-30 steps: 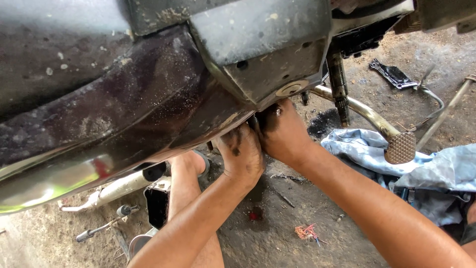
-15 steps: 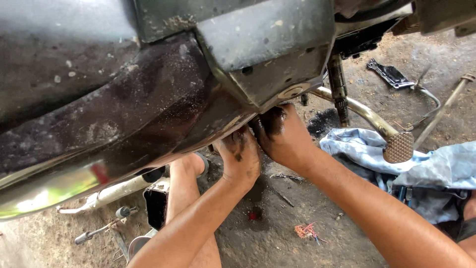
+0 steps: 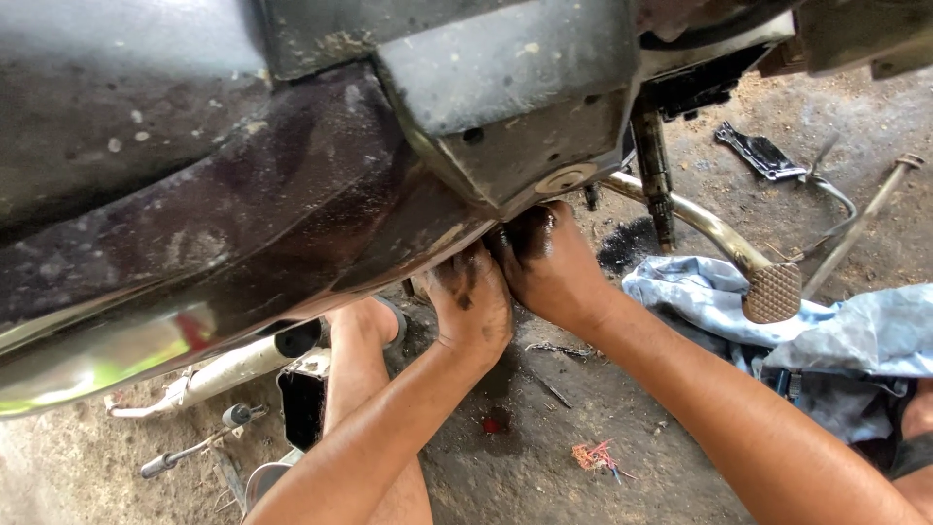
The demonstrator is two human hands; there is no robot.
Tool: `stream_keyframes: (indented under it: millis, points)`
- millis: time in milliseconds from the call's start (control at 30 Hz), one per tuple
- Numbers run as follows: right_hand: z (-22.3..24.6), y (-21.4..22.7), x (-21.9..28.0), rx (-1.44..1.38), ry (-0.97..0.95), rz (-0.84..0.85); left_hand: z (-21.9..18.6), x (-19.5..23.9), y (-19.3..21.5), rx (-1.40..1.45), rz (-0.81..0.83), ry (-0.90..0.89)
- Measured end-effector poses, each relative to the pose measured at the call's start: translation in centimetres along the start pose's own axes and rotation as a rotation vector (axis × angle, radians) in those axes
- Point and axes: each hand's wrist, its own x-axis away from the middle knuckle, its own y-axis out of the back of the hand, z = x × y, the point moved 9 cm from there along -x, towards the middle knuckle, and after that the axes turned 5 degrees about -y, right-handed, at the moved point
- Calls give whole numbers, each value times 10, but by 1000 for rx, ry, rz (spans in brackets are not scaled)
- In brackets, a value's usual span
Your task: The person sits on the ground and works on the underside of a motorcycle, using a wrench to tighten bolts on the engine area. They briefly reach into a bucket of tools to select a wrench and wipe their hands with a cloth before continuing to adjust the motorcycle's components.
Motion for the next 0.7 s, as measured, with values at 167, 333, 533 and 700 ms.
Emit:
stream_keyframes:
  millis: [167,333,533,700]
  points:
    - [12,12,3,-11,10,-1,-1,1,1,-122,60,-18]
    - [0,21,23,-235,-174,272,-38,-6,-18,-320,127,82]
    - [-39,-2,123,-434,-693,839,-129,19,-51,-685,466,-292]
    - [-40,20,176,-678,-904,888,-138,76,-68,-897,827,-536]
